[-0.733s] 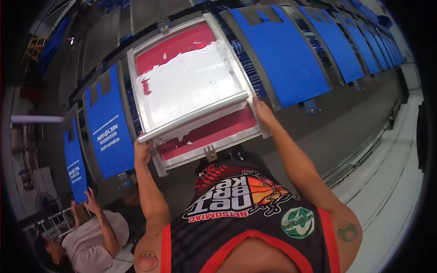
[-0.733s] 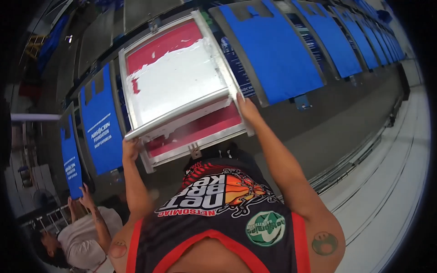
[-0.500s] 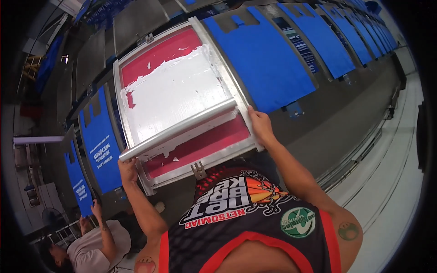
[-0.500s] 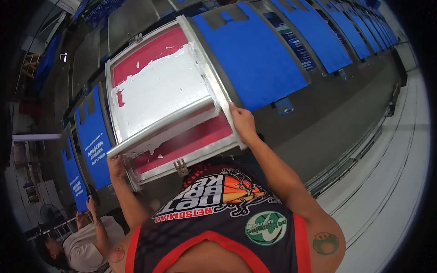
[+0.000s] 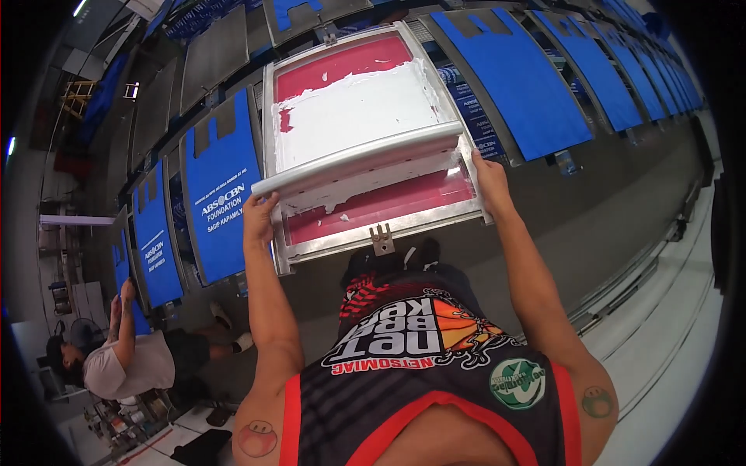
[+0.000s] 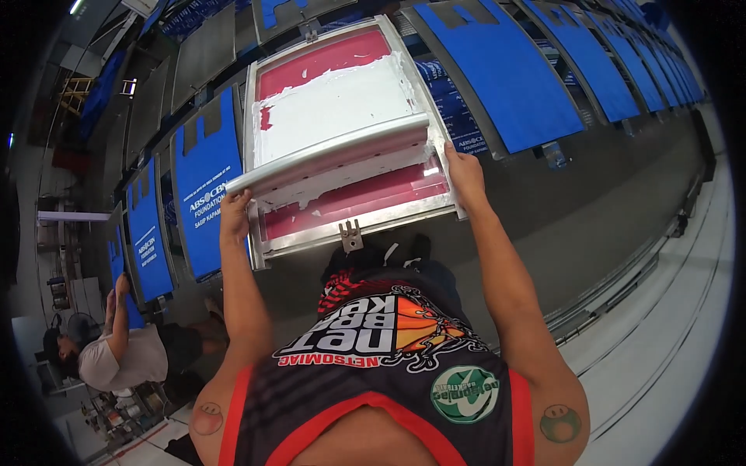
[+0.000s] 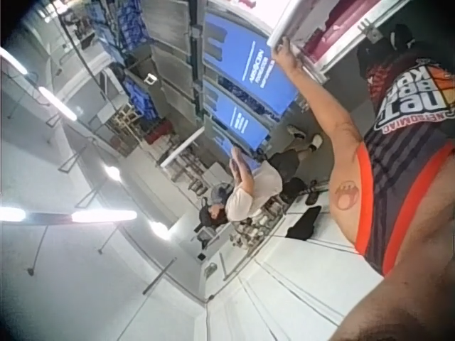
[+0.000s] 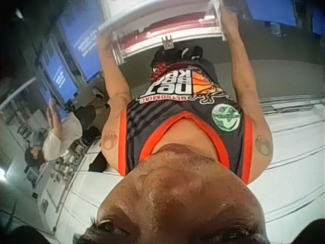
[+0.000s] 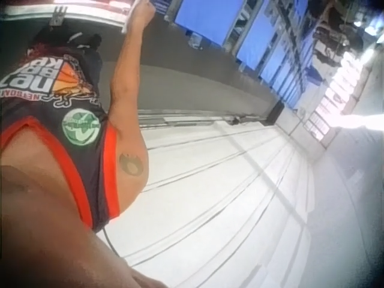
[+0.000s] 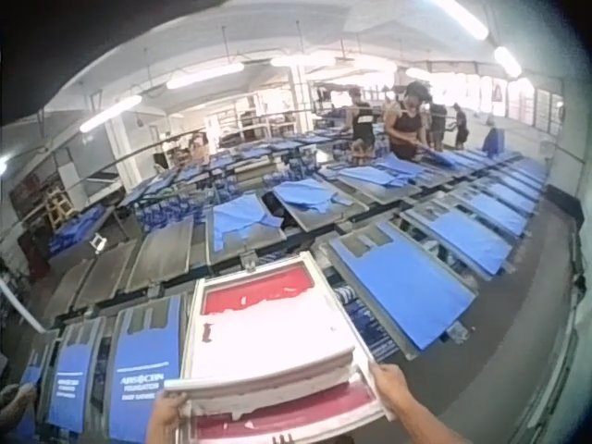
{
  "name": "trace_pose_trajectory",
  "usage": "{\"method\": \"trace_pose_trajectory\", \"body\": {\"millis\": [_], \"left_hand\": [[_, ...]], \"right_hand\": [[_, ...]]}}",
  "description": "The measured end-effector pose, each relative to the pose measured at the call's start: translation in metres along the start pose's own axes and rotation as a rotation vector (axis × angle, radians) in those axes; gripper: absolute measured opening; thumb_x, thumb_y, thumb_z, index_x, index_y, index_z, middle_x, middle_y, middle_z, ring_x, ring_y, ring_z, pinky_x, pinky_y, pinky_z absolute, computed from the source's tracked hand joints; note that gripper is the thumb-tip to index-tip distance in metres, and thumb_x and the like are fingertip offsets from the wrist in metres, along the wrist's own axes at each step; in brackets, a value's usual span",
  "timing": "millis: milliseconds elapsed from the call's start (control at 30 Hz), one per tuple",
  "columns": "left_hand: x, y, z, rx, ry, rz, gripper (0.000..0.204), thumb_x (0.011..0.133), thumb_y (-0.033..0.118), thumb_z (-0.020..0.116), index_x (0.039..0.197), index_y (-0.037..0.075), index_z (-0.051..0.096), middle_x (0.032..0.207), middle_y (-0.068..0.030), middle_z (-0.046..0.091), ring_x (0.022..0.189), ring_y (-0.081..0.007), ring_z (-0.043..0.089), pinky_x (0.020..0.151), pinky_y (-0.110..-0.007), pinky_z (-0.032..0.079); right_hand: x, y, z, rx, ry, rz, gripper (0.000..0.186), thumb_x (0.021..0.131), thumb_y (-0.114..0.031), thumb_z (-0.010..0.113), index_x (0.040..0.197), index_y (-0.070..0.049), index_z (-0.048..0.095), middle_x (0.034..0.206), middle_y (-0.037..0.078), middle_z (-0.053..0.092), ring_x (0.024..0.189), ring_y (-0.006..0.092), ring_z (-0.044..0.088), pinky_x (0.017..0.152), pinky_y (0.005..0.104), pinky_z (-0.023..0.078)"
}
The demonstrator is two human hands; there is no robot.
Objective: Manually printing logos on tote bags using a screen printing frame and a squeegee.
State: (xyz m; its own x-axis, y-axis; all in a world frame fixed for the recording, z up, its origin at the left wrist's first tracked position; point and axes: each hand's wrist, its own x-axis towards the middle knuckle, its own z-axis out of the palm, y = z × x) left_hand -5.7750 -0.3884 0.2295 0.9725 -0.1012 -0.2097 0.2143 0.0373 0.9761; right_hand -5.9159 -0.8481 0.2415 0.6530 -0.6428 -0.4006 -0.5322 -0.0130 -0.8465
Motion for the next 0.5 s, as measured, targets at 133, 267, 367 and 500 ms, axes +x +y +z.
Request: {"method": "trace_pose_trajectory", "body": {"millis": [133, 267, 367, 500], "left_hand": [[0.005, -0.021, 0.02, -0.047, 0.087, -0.037, 0.038, 0.078, 0.01, 0.076, 0.112, 0.0, 0.062, 0.107, -0.0077, 0.064, 0.101, -0.0168, 0.056, 0.09, -0.031, 0.04], [0.011, -0.037, 0.029, -0.045, 0.098, -0.061, 0.041, 0.078, 0.013, 0.077, 0.113, -0.001, 0.061, 0.109, -0.0078, 0.063, 0.101, -0.0165, 0.056, 0.09, -0.03, 0.039], [0.008, -0.048, 0.041, -0.045, 0.099, -0.069, 0.043, 0.078, 0.015, 0.077, 0.114, -0.001, 0.06, 0.111, -0.0072, 0.062, 0.103, -0.0164, 0.055, 0.093, -0.031, 0.038], [0.004, -0.052, 0.048, -0.046, 0.123, -0.048, 0.044, 0.079, 0.018, 0.077, 0.115, 0.001, 0.059, 0.111, -0.0066, 0.062, 0.105, -0.0165, 0.054, 0.096, -0.032, 0.037]], "right_hand": [[0.04, 0.006, -0.01, -0.147, -0.011, -0.074, 0.061, 0.086, -0.052, 0.055, 0.097, 0.007, 0.066, 0.094, 0.028, 0.065, 0.092, 0.0367, 0.064, 0.081, 0.0406, 0.046], [0.064, 0.011, -0.003, -0.169, -0.027, -0.084, 0.061, 0.085, -0.054, 0.056, 0.1, 0.004, 0.067, 0.097, 0.025, 0.067, 0.096, 0.0337, 0.064, 0.083, 0.0382, 0.046], [0.084, 0.031, -0.009, -0.167, -0.022, -0.13, 0.061, 0.085, -0.055, 0.055, 0.101, 0.003, 0.068, 0.097, 0.023, 0.067, 0.094, 0.0313, 0.064, 0.082, 0.0379, 0.046], [0.087, 0.035, -0.01, -0.152, -0.026, -0.113, 0.062, 0.086, -0.056, 0.055, 0.102, 0.003, 0.068, 0.096, 0.023, 0.067, 0.094, 0.0312, 0.064, 0.082, 0.038, 0.046]]}}
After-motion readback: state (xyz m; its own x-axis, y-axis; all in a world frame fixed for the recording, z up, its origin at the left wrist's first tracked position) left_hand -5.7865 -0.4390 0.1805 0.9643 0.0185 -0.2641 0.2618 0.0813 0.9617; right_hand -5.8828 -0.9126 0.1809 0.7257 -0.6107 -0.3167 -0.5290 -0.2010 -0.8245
